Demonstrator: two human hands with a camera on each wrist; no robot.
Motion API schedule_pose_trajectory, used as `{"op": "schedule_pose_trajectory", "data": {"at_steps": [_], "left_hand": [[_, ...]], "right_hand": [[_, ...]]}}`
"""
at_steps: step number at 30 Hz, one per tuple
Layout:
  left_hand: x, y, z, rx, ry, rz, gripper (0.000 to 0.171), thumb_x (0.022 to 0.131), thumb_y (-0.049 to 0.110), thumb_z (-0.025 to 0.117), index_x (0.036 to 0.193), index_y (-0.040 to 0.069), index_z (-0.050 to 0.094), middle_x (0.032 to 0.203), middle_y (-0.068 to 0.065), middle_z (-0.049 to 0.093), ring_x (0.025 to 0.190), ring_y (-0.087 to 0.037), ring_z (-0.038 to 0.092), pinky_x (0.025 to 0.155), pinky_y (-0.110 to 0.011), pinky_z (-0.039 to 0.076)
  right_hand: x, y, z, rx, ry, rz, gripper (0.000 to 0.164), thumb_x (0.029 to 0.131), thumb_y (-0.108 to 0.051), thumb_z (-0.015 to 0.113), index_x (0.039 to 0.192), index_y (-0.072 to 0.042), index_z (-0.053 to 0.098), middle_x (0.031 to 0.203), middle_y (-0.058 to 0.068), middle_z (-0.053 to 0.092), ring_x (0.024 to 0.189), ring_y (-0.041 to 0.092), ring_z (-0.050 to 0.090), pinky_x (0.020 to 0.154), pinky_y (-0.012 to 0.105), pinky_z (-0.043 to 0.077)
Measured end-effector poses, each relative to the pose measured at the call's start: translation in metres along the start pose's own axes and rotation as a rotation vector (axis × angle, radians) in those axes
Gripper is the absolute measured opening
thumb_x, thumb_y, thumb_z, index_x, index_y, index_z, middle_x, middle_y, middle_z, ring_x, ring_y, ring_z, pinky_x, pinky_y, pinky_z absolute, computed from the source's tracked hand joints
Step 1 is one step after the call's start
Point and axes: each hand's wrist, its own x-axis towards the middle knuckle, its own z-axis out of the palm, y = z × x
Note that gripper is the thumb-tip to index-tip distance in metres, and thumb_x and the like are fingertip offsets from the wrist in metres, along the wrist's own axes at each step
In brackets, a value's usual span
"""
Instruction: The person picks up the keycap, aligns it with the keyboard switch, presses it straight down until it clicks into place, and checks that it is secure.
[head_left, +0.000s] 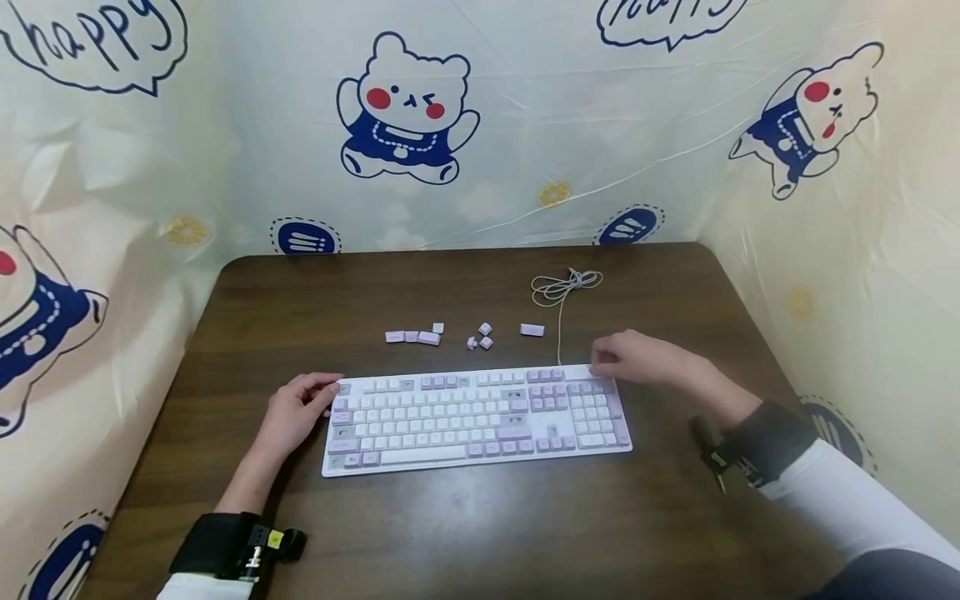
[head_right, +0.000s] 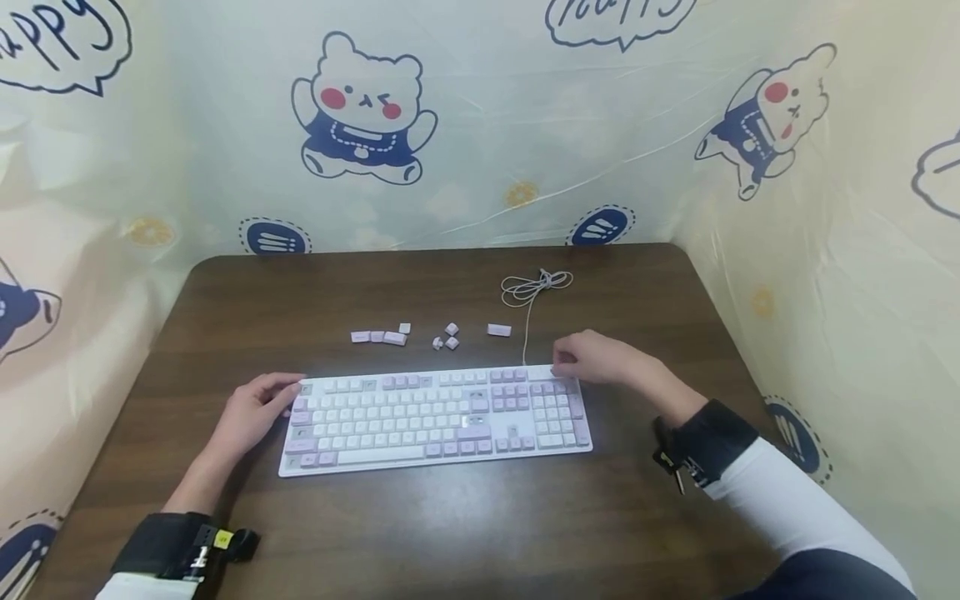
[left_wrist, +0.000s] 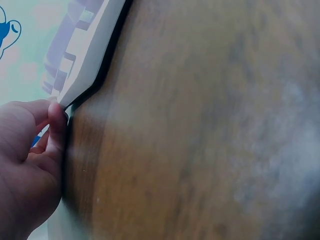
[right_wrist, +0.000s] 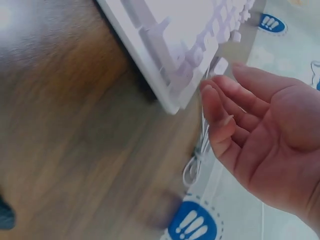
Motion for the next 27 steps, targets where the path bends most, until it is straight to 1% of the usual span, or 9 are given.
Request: {"op": "schedule_pose_trajectory", "data": {"at_steps": [3,5,12,16,22,27], "left_hand": [[0.0,0.0,0.001,0.002,-0.004,-0.002,0.04,0.109,0.034,0.056,0.138,0.01,0.066,0.116,-0.014,0.063,0.095,-0.027,0.055,0.076,-0.03,0.046],[0.0,0.0,0.001,0.003,-0.003,-0.005,0.04,0.109,0.034,0.056,0.138,0.01,0.066,0.116,-0.014,0.063,0.095,-0.027,0.055,0.076,-0.03,0.046],[0.001,0.0,0.001,0.0,-0.008,-0.01,0.041,0.109,0.036,0.055,0.138,0.01,0.066,0.117,-0.014,0.062,0.096,-0.027,0.056,0.077,-0.031,0.046],[0.001,-0.001,0.001,0.003,0.0,-0.003,0.04,0.109,0.036,0.056,0.138,0.01,0.066,0.116,-0.014,0.062,0.095,-0.027,0.056,0.076,-0.031,0.046],[0.001,-0.001,0.001,0.009,0.005,0.002,0.039,0.109,0.033,0.057,0.137,0.01,0.067,0.114,-0.013,0.063,0.094,-0.026,0.056,0.076,-0.031,0.046],[0.001,0.0,0.0,-0.005,-0.001,0.008,0.038,0.108,0.033,0.058,0.137,0.01,0.067,0.114,-0.013,0.062,0.093,-0.026,0.056,0.076,-0.03,0.047]], "right_hand": [[0.014,-0.006,0.001,-0.033,0.029,-0.033,0.007,0.101,-0.019,0.07,0.094,-0.015,0.07,0.079,-0.003,0.064,0.071,0.012,0.057,0.066,0.03,0.049],[0.023,-0.012,0.001,-0.046,0.044,-0.05,0.007,0.101,-0.018,0.07,0.094,-0.014,0.07,0.08,-0.003,0.066,0.072,0.013,0.058,0.067,0.031,0.05],[0.06,-0.038,-0.003,-0.102,0.074,-0.141,0.004,0.1,-0.016,0.071,0.098,-0.013,0.071,0.084,-0.004,0.067,0.075,0.012,0.06,0.073,0.031,0.052],[0.084,-0.061,-0.006,-0.139,0.079,-0.184,0.005,0.1,-0.016,0.071,0.098,-0.012,0.07,0.083,-0.003,0.066,0.074,0.013,0.059,0.071,0.031,0.051],[0.124,-0.097,-0.008,-0.18,0.113,-0.281,0.006,0.101,-0.013,0.068,0.097,-0.008,0.069,0.083,0.001,0.066,0.074,0.014,0.058,0.071,0.03,0.05],[0.153,-0.124,-0.005,-0.206,0.118,-0.314,0.005,0.101,-0.011,0.066,0.098,-0.007,0.068,0.087,0.003,0.067,0.078,0.015,0.058,0.074,0.031,0.05]]}}
